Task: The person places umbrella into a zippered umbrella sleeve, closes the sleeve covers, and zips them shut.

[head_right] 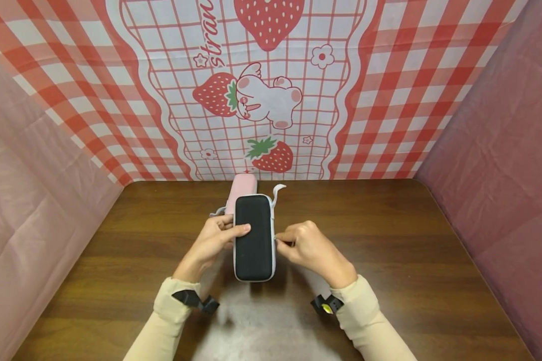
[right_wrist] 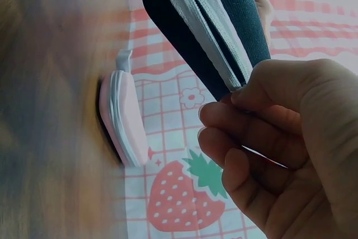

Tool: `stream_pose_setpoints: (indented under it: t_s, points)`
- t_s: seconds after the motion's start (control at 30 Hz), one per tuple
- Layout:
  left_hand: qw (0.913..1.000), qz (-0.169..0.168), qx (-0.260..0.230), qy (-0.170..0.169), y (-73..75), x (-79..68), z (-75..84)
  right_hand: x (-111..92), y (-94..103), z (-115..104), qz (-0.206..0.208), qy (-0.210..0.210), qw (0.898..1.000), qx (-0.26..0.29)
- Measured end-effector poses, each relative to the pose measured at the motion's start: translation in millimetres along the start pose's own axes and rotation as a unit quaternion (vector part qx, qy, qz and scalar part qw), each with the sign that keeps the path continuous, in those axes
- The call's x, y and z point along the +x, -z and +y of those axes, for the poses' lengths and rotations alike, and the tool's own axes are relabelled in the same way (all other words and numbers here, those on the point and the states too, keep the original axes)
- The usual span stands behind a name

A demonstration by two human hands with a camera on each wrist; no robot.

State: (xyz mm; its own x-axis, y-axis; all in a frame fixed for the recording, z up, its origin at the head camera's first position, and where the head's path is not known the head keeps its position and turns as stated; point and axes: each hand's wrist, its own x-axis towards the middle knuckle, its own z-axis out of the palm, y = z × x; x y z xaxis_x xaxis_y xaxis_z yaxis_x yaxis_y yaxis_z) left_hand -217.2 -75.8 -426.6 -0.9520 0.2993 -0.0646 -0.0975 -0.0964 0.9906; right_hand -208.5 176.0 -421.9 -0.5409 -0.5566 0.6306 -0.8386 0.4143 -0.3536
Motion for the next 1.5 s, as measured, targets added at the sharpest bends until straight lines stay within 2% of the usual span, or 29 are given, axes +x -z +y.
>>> stream_pose_setpoints:
  t_s: [0.23,0.6,1.07,1.37,1.5]
  points:
    - [0.9999,0.014,-0.003,0.004,0.7,0.7,-0.5,-0.9,0.0,-1.0,-0.015,-0.012,1.000,0.008]
    - [0.9999,0.012,-0.010,0.002,0.6,-0.5,1.5,0.2,0.2,0.1,-0.001,-0.005,1.000,-0.002]
    - [0.9996,0.026,-0.009,-0.002,-0.4,0.0,-0.5,-0.5,0.1,-1.3,-0.007,-0.012,1.000,-0.005]
    - [0.9987,0.044,-0.024,0.001,1.4,0.2,-1.1,0.4,-1.8,-3.2,-0.018,-0.019,1.000,0.016]
    - [0.9991,0.039,-0.020,0.002,3.1,0.4,-1.2,0.4,-2.4,-3.4,-0.018,-0.016,1.000,0.017]
